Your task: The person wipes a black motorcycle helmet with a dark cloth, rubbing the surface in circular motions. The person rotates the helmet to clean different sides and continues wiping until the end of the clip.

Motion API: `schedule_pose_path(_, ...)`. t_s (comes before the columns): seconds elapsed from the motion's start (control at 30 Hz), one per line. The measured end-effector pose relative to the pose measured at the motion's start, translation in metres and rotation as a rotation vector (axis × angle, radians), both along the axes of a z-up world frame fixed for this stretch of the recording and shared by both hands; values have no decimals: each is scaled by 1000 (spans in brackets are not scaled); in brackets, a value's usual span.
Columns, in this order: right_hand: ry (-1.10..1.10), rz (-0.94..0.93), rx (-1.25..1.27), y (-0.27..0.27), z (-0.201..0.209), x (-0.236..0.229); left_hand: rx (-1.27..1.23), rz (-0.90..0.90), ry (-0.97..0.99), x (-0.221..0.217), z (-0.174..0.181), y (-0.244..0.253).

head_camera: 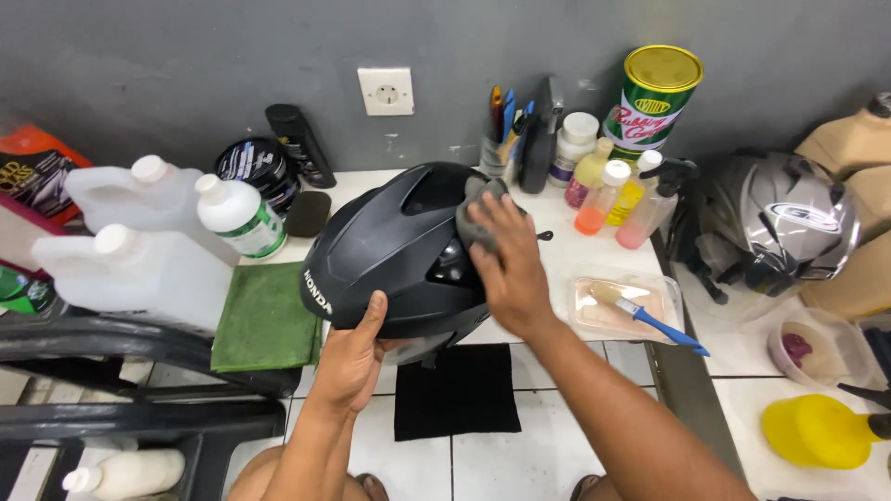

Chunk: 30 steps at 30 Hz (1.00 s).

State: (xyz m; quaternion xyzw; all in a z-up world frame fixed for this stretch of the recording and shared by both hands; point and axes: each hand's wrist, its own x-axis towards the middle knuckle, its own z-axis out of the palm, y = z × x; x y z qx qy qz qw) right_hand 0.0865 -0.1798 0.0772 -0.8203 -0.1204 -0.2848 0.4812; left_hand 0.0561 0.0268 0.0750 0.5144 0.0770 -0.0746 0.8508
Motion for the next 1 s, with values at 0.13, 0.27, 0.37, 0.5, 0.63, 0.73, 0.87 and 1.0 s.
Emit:
schedule_pose_path(0.13, 239, -35, 221, -29, -11, 43, -8, 3, -4, -2, 2, -2)
schedule_pose_path(0.27, 563, -255, 856, -42, -50, 64, -26, 31, 0, 3, -5, -4)
schedule_pose_path(0.37, 620, -323, 1225, -16, -39, 40, -26, 55, -13, 4, -16, -3)
schedule_pose_path(0.5, 741, -344, 1333, 13, -32, 6, -8, 24, -59, 9, -35, 3)
schedule_pose_path(0.63, 800, -320, 1274, 13, -25, -6, -22, 36, -56, 3, -13, -1)
schedule_pose_path(0.73, 727, -341, 1025, 18, 1, -17, -23, -12, -70, 5, -22, 4)
schedule_pose_path(0.87, 515, -327, 594, 27, 8, -28, -39, 4, -46, 7, -36, 6)
schedule_pose_path(1.0, 82, -165, 120, 42, -9, -38, -57, -4, -65, 6, -23, 1)
